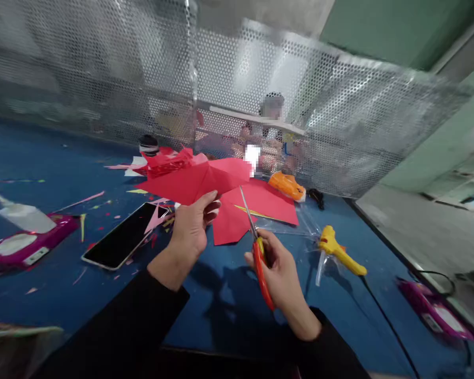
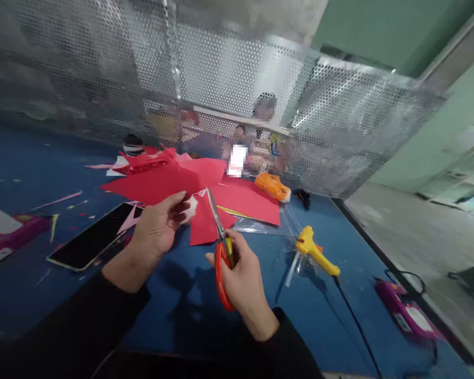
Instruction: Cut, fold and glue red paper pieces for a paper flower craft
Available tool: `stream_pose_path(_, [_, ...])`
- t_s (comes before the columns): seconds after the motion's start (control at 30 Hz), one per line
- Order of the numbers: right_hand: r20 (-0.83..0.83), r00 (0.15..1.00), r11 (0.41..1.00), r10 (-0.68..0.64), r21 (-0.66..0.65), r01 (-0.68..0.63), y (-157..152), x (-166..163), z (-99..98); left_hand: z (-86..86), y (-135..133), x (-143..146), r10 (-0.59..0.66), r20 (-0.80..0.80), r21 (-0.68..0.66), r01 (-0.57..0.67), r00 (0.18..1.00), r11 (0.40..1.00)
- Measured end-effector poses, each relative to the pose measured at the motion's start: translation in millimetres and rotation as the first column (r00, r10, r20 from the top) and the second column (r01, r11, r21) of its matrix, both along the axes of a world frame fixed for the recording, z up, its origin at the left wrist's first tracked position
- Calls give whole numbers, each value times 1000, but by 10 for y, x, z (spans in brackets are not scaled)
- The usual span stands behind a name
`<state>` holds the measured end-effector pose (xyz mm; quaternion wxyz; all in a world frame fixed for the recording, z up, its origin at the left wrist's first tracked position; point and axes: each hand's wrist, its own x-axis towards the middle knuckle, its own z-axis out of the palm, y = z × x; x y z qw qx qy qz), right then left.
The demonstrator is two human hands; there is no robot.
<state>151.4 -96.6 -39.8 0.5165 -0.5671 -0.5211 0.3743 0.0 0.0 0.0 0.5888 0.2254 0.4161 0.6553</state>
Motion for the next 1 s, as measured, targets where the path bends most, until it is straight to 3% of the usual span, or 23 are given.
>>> stream_pose_path(0.2, [25,973,972,230,-58,-229,-29,78,-9,10,-35,3,32,-24,17,-32,999,999])
stream_pose_path(0.37, [-8,945,943,327,-64,-327,-65,84,36,8,-111,86,22,-47,39,-20,999,999])
stream_pose_path(0.73, [-71,949,952,306,5,-307,-79,51,-29,-55,-225,225,3,-89,39,1,996,999])
stream_pose_path(1.0, [-100,952,956,288,-25,-292,-76,29,-18,-60,-252,261,9,-79,38,-6,997,999])
